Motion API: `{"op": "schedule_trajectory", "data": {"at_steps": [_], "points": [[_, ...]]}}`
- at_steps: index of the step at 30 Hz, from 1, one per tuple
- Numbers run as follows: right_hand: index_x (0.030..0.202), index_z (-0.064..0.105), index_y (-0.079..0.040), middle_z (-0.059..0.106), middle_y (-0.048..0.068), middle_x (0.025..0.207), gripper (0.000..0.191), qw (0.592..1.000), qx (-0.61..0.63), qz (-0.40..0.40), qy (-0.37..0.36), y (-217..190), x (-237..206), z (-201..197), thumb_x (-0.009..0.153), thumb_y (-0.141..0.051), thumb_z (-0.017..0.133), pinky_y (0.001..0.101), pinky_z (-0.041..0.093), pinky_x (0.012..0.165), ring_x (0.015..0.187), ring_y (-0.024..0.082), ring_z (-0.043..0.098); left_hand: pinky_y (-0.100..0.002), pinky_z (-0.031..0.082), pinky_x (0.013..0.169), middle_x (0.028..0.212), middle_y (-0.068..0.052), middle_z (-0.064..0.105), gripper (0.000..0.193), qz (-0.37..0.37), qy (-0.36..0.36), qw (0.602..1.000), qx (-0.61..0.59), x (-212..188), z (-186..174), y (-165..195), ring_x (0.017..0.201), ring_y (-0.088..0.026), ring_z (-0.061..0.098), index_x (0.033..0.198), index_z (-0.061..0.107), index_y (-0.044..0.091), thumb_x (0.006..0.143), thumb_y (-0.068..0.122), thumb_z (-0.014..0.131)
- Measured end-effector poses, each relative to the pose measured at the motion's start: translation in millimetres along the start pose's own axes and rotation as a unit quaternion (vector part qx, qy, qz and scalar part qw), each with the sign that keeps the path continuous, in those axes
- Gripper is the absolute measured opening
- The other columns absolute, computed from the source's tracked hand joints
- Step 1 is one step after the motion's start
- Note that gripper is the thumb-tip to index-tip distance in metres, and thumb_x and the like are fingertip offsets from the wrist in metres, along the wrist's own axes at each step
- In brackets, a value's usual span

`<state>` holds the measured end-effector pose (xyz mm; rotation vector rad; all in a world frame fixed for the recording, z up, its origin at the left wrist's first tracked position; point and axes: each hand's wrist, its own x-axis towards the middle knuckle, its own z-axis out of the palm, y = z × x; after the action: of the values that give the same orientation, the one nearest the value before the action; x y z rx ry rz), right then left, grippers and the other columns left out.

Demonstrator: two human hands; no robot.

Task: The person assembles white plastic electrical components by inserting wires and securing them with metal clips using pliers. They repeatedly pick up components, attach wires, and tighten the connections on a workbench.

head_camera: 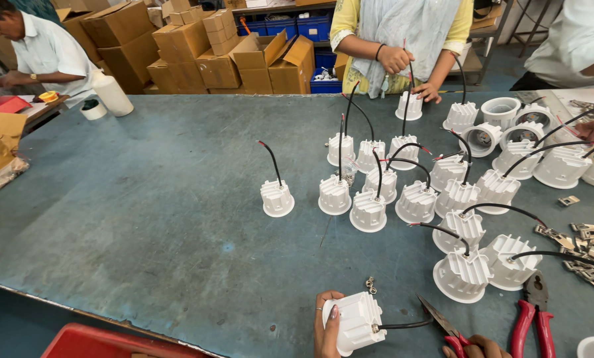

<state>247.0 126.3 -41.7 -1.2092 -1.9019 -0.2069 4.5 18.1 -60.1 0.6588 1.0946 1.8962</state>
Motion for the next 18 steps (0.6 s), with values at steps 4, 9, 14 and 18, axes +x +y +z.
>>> {"op": "schedule_trajectory", "data": {"at_steps": [4,9,14,18], "points": [[0.065,0.070,-0.005,0.069,0.012,0.078,0.040,1.000,0.002,-0.014,0.028,1.1,-10.0,0.1,0.055,-0.035,0.094,0.0423,0.053,0.062,0.062,0.030,0.063,-0.032,0.048,0.089,0.100,-0.013,0.061,0.044,0.022,0.018,0.998,0.060,-6.5,6.8,15.6,0.097,-0.019,0.061,0.123,0.053,0.002,0.098,0.038,0.045],[0.100,0.069,-0.006,0.071,0.012,0.096,0.028,0.997,0.000,0.070,-0.026,-13.5,-24.8,-38.5,0.086,-0.029,0.076,0.0383,0.053,0.069,0.081,0.029,0.067,-0.033,0.046,0.096,0.114,-0.012,0.056,0.043,0.037,-0.001,0.999,0.002,-15.1,13.8,31.5,0.108,-0.020,0.059,0.126,0.049,0.001,0.103,0.036,0.038],[0.120,0.073,-0.005,0.069,0.019,0.095,0.027,0.947,0.126,0.281,-0.094,-17.0,-34.0,-68.1,0.105,-0.025,0.062,0.0442,0.050,0.071,0.083,0.036,0.063,-0.034,0.048,0.095,0.113,-0.015,0.057,0.045,0.044,-0.010,0.999,0.023,-17.1,16.2,33.2,0.107,-0.022,0.060,0.127,0.049,0.000,0.105,0.037,0.036],[0.082,0.059,0.001,0.077,0.021,0.104,0.044,0.654,0.623,0.425,-0.057,0.6,-56.3,-75.1,0.107,-0.035,0.052,0.0454,0.064,0.087,0.093,0.033,0.079,-0.036,0.048,0.096,0.116,-0.016,0.058,0.046,0.060,-0.025,0.998,-0.003,-16.0,15.7,30.4,0.110,-0.024,0.060,0.130,0.047,0.000,0.105,0.037,0.035]]}}
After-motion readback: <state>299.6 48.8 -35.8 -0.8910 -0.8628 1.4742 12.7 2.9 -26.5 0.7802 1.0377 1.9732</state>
